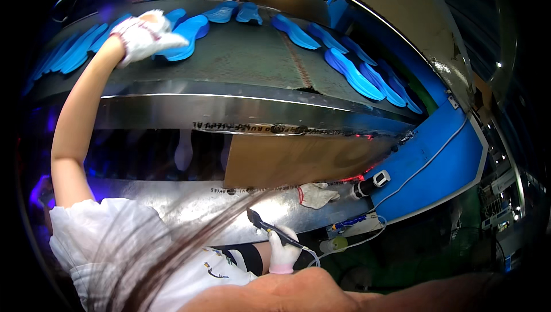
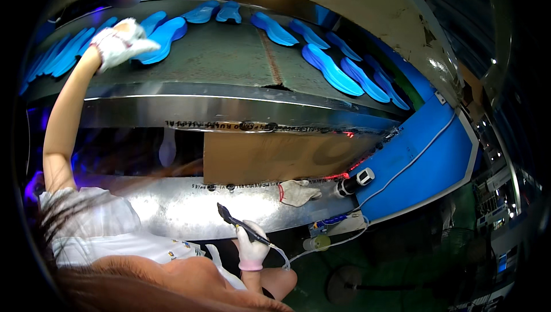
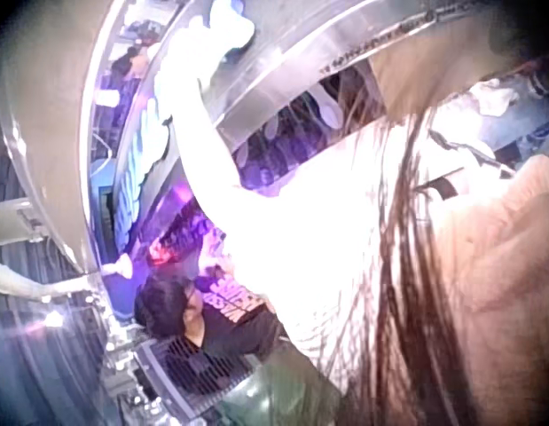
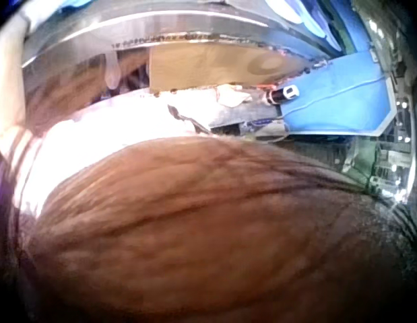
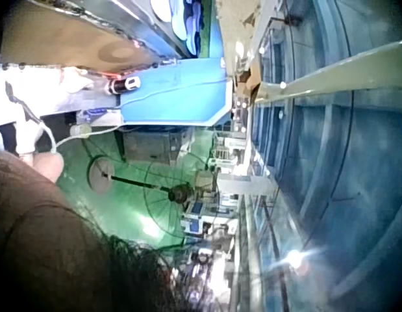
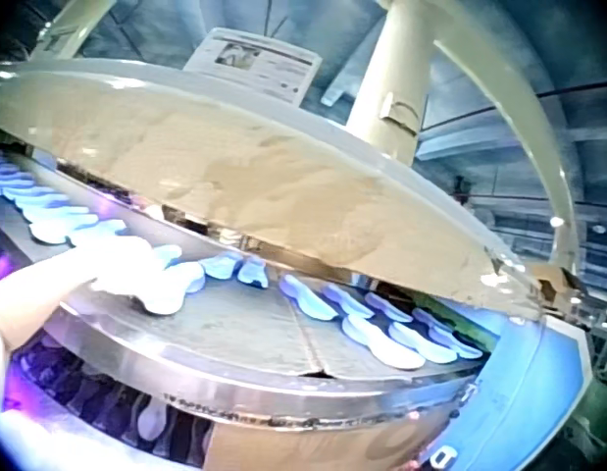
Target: The person applies adhesive to blue shoe outsoles using a brush-tipped applicator and places the treated outsoles onto a moving conveyor belt.
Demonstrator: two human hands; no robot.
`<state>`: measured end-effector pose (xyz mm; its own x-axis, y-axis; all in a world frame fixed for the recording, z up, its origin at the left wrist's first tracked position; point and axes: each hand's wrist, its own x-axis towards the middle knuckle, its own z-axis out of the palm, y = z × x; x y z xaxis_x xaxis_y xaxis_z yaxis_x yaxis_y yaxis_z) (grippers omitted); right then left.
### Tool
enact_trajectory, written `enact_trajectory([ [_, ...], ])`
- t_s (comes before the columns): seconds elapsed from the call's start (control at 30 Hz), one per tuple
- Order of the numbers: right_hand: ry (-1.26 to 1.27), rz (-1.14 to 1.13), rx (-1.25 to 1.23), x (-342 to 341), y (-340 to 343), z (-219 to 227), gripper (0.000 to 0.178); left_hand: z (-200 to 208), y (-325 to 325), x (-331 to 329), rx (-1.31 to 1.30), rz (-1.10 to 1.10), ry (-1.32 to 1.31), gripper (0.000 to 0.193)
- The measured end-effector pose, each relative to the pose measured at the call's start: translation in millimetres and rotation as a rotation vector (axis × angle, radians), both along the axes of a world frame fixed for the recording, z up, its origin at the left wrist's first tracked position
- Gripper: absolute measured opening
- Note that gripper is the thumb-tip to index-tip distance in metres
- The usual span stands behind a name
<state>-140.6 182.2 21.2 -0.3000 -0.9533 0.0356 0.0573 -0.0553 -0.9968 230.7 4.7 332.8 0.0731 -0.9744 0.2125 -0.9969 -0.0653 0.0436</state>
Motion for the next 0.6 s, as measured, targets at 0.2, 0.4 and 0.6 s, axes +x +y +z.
enact_trajectory([
  [0.2, 0.043, -0.015, -0.053, -8, 24, 0, 0.024, -77, 29, 32, -0.379, -0.237, 0.192, 0.03],
  [0.4, 0.011, -0.146, -0.033, -29, 60, -1, 0.023, -89, 13, 7, -0.52, -0.275, 0.196, 0.022],
  [0.6, -0.319, -0.385, -0.161, -47, 75, -13, 0.022, -143, 108, -83, -0.926, -0.735, 0.531, 0.027],
])
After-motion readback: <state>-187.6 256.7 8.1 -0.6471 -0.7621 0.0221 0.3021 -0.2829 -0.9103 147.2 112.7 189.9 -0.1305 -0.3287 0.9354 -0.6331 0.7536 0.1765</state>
